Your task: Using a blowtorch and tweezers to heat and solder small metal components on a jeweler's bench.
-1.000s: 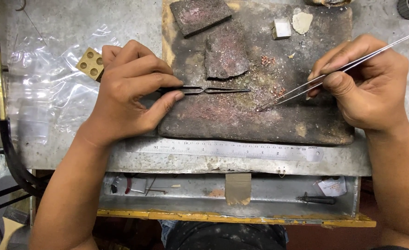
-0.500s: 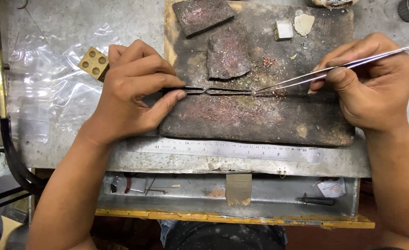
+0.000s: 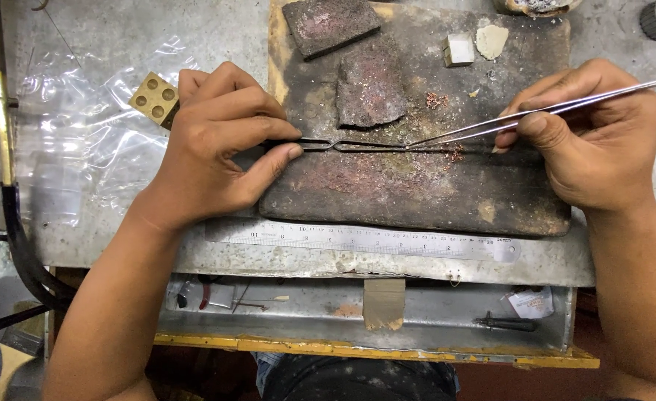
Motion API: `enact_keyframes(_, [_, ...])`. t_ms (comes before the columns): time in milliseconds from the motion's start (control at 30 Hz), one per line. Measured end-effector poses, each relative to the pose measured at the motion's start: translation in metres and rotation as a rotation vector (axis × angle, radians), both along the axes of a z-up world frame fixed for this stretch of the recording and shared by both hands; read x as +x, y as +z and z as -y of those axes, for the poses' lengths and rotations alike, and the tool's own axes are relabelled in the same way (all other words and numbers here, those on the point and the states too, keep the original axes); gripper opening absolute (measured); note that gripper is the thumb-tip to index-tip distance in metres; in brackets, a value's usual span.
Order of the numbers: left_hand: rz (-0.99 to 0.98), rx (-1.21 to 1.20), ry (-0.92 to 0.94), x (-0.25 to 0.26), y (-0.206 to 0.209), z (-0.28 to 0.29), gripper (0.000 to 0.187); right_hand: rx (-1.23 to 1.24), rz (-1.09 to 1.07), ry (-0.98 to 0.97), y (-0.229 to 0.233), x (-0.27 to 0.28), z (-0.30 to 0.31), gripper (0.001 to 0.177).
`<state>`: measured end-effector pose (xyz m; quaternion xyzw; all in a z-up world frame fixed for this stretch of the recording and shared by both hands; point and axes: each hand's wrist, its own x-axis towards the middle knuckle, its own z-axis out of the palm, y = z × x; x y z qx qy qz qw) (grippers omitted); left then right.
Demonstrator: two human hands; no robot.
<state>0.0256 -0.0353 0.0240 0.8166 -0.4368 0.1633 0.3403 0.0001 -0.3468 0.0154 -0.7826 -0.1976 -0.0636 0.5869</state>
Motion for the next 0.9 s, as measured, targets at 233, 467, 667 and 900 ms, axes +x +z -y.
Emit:
enact_keyframes(233, [0.007, -0.007, 0.001, 0.0, 0.0, 0.0, 0.007, 0.001, 0.009, -0.002, -0.001, 0.0, 0.001, 0.017])
enact_keyframes(467, [0.012, -0.007, 0.006, -0.001, 0.001, 0.0, 0.007, -0.011, 0.019, 0.01, 0.001, 0.0, 0.0, 0.017])
enact_keyframes(667, [0.044, -0.001, 0.015, -0.001, 0.001, 0.001, 0.006, 0.007, 0.028, -0.035, 0.001, 0.001, -0.001, 0.021])
enact_keyframes(900, [0.573, -0.032, 0.591, 0.001, -0.001, -0.036, 0.013, 0.21, 0.08, -0.122, -0.004, 0.007, 0.006, 0.023])
